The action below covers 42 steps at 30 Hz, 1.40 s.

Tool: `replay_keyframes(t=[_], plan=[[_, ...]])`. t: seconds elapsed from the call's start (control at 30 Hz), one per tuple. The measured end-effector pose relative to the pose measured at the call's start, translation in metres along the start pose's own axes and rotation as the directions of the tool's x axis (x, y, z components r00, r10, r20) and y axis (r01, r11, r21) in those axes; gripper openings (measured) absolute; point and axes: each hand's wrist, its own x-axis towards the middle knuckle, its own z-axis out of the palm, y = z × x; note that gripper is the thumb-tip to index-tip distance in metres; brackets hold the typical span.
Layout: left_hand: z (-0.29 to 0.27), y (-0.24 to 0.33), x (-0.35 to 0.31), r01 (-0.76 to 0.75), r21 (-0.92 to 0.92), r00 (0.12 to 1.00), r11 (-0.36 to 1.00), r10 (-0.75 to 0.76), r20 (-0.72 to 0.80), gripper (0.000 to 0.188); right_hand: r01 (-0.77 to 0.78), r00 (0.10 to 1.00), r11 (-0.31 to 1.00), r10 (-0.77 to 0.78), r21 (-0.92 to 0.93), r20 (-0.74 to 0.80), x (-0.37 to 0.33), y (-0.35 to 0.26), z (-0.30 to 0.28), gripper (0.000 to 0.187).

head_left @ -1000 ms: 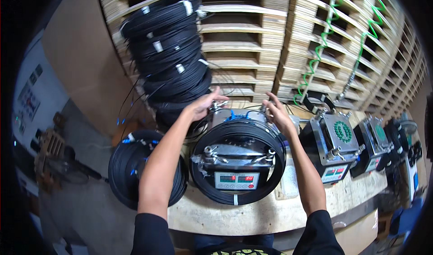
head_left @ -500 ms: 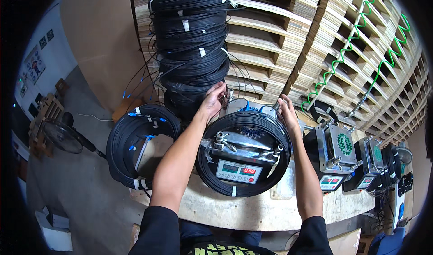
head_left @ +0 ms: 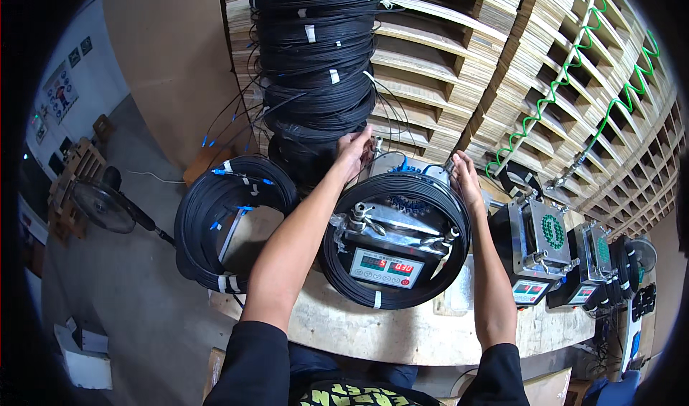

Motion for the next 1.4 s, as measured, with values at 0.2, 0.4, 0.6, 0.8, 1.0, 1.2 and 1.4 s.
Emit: replay_keyframes(t=[0.2, 0.4, 0.6, 0.8, 1.0, 1.2, 1.4], plan=[[0.009, 0.007, -0.02, 0.098, -0.416, 0.995, 0.904, -0.086, 0.046, 0.041, -0.025, 0.999, 1.0, 0.025, -0.011, -0.034, -0.004, 0.0, -0.005, 0.063], [0.003, -0.004, -0.004, -0.004, -0.159, 0.988, 0.987, 0.029, 0.151, 0.028, -0.038, 0.999, 0.999, 0.037, -0.01, -0.022, -0.008, 0.0, -0.005, 0.062], [-0.019, 0.03, -0.013, -0.33, 0.73, 0.911, 0.598, 0.404, 0.08, 0.031, -0.031, 0.999, 0.997, 0.032, 0.064, -0.023, 0.0, 0.003, -0.008, 0.064], [0.012, 0.058, -0.152, -0.669, 0.545, 0.711, 0.505, 0.648, 0.272, 0.025, -0.121, 0.993, 0.983, 0.122, -0.135, -0.003, -0.023, -0.028, -0.006, 0.069], [-0.004, 0.008, -0.246, -0.725, 0.68, 0.595, 0.108, 0.594, 0.541, 0.039, 0.234, 0.966, 0.909, -0.259, -0.346, -0.028, -0.064, -0.045, 0.01, 0.056], [-0.025, 0.014, -0.248, -0.75, 0.653, 0.575, 0.106, 0.591, 0.565, 0.032, 0.433, 0.796, 0.801, -0.555, -0.413, -0.241, -0.151, -0.063, 0.051, 0.038], [-0.039, 0.004, -0.237, -0.727, 0.436, 0.681, 0.531, 0.64, 0.356, 0.023, 0.409, 0.819, 0.75, -0.553, -0.519, -0.155, -0.172, -0.052, 0.052, 0.034]])
